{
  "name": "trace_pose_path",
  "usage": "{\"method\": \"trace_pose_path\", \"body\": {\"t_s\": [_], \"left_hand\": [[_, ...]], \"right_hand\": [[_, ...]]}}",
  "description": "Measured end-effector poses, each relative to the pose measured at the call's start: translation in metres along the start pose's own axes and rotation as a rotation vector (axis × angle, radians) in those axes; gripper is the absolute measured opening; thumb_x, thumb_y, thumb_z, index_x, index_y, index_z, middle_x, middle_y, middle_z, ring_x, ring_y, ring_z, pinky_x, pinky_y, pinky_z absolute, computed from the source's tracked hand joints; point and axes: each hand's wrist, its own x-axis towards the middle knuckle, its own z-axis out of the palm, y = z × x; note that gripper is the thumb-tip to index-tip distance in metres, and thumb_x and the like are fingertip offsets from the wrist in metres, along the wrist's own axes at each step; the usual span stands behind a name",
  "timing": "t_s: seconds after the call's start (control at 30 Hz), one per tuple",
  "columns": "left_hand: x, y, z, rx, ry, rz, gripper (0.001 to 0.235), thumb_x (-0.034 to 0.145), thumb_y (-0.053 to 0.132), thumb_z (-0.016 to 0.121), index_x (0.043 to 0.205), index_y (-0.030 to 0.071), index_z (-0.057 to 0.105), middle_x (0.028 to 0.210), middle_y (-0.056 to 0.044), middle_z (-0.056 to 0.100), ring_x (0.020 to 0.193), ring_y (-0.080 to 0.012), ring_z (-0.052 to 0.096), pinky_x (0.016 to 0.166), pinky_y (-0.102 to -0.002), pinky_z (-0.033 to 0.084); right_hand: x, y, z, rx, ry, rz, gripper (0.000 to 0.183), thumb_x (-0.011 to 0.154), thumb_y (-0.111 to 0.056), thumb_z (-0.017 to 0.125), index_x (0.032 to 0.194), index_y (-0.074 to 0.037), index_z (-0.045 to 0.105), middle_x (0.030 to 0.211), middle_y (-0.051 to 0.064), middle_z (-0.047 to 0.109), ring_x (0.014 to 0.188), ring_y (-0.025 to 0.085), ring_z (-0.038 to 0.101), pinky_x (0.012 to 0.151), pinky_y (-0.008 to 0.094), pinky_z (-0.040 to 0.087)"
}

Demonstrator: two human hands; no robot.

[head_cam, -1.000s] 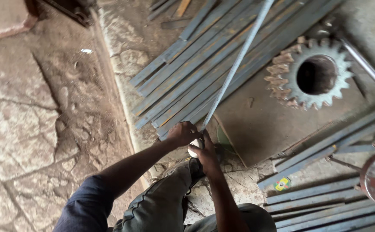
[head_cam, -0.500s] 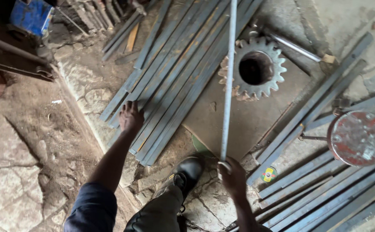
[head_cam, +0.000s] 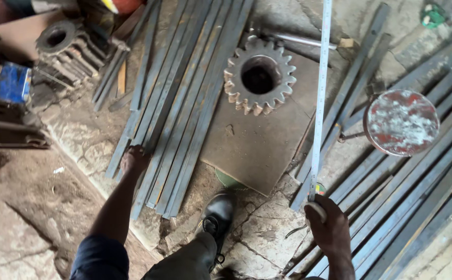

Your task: The person organizes metal bars on the floor by picking them up, aligning them, and using a measuring tape to check their length before placing them back into a stack.

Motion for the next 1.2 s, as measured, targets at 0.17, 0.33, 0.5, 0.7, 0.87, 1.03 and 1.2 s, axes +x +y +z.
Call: {"method": "trace_pose_path", "body": {"t_s": [0.17, 0.33, 0.5, 0.7, 0.87, 1.03, 1.2], "left_hand": [[-0.033, 0.020, -0.030, -0.092, 0.253, 0.097, 0.025, 0.087, 0.038, 0.076, 0.095, 0.015, 0.075, 0.109, -0.012, 0.073, 0.102, -0.0368, 0.068, 0.081, -0.051, 0.053], [-0.069, 0.062, -0.066, -0.398, 0.107, -0.161, 0.045, 0.105, 0.051, 0.060, 0.090, 0.010, 0.072, 0.067, -0.008, 0.071, 0.061, -0.0267, 0.070, 0.064, -0.047, 0.052], [-0.101, 0.099, -0.091, -0.532, 0.111, -0.030, 0.049, 0.099, 0.051, 0.067, 0.087, 0.004, 0.071, 0.058, -0.009, 0.064, 0.046, -0.0173, 0.059, 0.045, -0.037, 0.044], [-0.119, 0.181, -0.077, -0.568, -0.096, -0.021, 0.048, 0.094, 0.045, 0.075, 0.080, -0.001, 0.070, 0.056, -0.008, 0.060, 0.049, -0.0159, 0.055, 0.045, -0.033, 0.041], [-0.096, 0.297, -0.060, -1.051, -0.438, 0.103, 0.033, 0.092, 0.018, 0.071, 0.119, 0.003, 0.059, 0.090, -0.009, 0.069, 0.067, -0.0166, 0.062, 0.057, -0.037, 0.055], [-0.074, 0.350, -0.086, -0.801, -0.666, 0.427, 0.082, 0.088, 0.008, 0.073, 0.155, 0.012, 0.025, 0.112, -0.019, 0.071, 0.077, -0.0202, 0.070, 0.064, -0.038, 0.059], [-0.082, 0.305, -0.096, -0.899, -0.882, 0.470, 0.069, 0.096, 0.020, 0.066, 0.156, 0.018, 0.033, 0.116, -0.016, 0.063, 0.089, -0.0209, 0.066, 0.070, -0.040, 0.058]], "right_hand": [[-0.032, 0.022, -0.015, -0.002, 0.025, 0.100, 0.034, 0.086, -0.021, 0.075, 0.117, -0.008, 0.073, 0.086, 0.014, 0.079, 0.075, 0.024, 0.078, 0.069, 0.039, 0.059], [-0.053, 0.058, -0.026, -0.022, 0.018, 0.089, 0.035, 0.083, -0.023, 0.076, 0.115, -0.007, 0.074, 0.088, 0.014, 0.080, 0.080, 0.023, 0.080, 0.074, 0.038, 0.062], [-0.060, 0.077, -0.032, -0.008, 0.039, 0.134, 0.039, 0.083, -0.023, 0.076, 0.118, -0.006, 0.073, 0.091, 0.013, 0.081, 0.084, 0.024, 0.081, 0.078, 0.037, 0.062], [-0.047, 0.070, -0.027, 0.085, 0.006, 0.184, 0.038, 0.086, -0.022, 0.075, 0.119, -0.003, 0.073, 0.089, 0.013, 0.078, 0.080, 0.023, 0.079, 0.075, 0.037, 0.061], [-0.035, 0.071, -0.016, 0.093, 0.037, 0.099, 0.035, 0.088, -0.018, 0.073, 0.119, -0.002, 0.073, 0.088, 0.014, 0.079, 0.078, 0.020, 0.078, 0.071, 0.034, 0.062], [-0.028, 0.096, -0.014, 0.032, 0.074, -0.053, 0.036, 0.089, -0.017, 0.076, 0.120, 0.001, 0.073, 0.094, 0.015, 0.077, 0.084, 0.021, 0.076, 0.076, 0.034, 0.060], [-0.016, 0.122, -0.024, 0.014, 0.005, -0.125, 0.032, 0.094, -0.018, 0.075, 0.119, 0.002, 0.073, 0.091, 0.015, 0.076, 0.087, 0.020, 0.075, 0.084, 0.035, 0.059]]}}
